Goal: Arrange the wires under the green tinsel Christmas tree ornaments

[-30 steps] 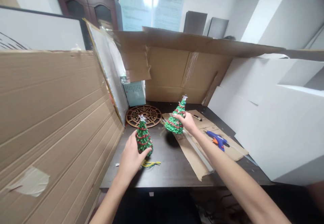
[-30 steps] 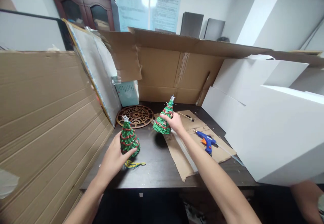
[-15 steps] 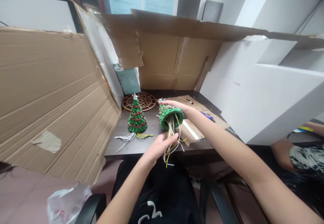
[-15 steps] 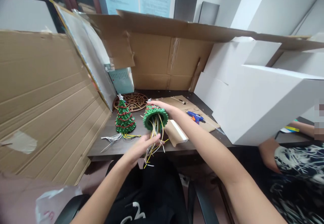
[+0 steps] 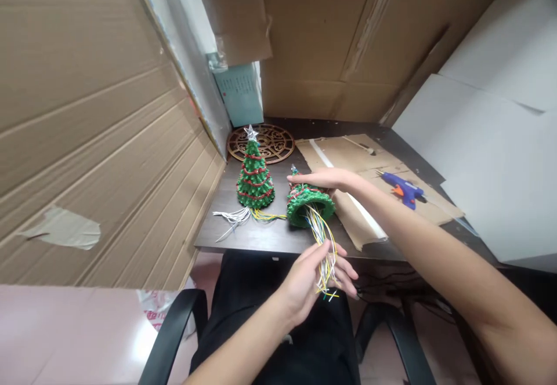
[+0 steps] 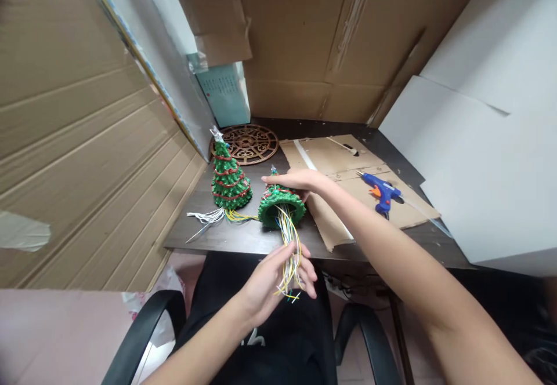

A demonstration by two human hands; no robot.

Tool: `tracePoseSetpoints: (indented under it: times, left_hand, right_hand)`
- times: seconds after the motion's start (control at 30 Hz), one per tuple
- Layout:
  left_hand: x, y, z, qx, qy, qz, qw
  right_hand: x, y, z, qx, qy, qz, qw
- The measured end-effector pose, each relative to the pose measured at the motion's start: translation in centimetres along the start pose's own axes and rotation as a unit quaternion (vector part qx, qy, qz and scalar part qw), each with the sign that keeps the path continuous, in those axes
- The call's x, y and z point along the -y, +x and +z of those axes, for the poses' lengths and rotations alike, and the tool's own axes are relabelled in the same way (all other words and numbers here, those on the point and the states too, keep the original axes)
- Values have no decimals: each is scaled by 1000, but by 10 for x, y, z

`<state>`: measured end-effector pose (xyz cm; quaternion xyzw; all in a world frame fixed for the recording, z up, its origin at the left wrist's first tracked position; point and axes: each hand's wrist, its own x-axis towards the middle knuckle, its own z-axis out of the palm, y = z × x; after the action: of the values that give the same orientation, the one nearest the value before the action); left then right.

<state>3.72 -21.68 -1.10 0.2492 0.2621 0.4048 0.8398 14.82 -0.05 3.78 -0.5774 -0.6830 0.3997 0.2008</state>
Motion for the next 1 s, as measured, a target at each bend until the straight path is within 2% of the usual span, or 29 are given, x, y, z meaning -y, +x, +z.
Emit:
tracePoseSetpoints:
  times: [0.07, 0.1, 0.13, 0.23, 0.3, 0.4, 0.5, 0.57, 0.63, 0.73, 0.87, 1.0]
  left_hand:
    - [5, -4, -4, -6, 23, 0, 1000]
    - [6, -6, -6, -19, 46, 5, 999]
    - [6, -10, -8, -35, 75, 10, 997]
    - [-2, -24, -16, -77, 171, -3, 982]
    - [-9, -38, -20, -84, 248, -22, 965]
    - [-22, -59, -25, -97, 411, 19, 906]
    - [-36, -74, -25, -210, 507, 112, 829]
    - [-45, -75, -23, -267, 503, 163, 806]
    - [-50, -68, -19, -265, 484, 186, 813]
    - [-52, -47, -16, -254, 476, 169, 825]
    - [-51, -16, -19, -269, 479, 160, 820]
    - [-53, -3, -24, -274, 464, 163, 826]
  right_hand:
    - [10, -9, -3, 71, -60, 77, 993]
    - [15, -17, -5, 82, -88, 98, 988]
    - [19, -27, -8, 65, -110, 97, 987]
    - [26, -68, -15, -99, -144, -9, 985]
    - [23, -102, -16, -217, -116, -107, 963]
    - [6, -149, -6, -222, -30, -170, 960]
    - [-17, -175, 18, -174, 11, -161, 971]
    - [-30, -179, 35, -151, 46, -140, 977]
    - [-40, -176, 50, -148, 82, -117, 979]
    - [-46, -169, 63, -144, 127, -97, 977]
    - [-44, -167, 70, -135, 175, -106, 970]
    - [-40, -168, 72, -144, 209, -98, 962]
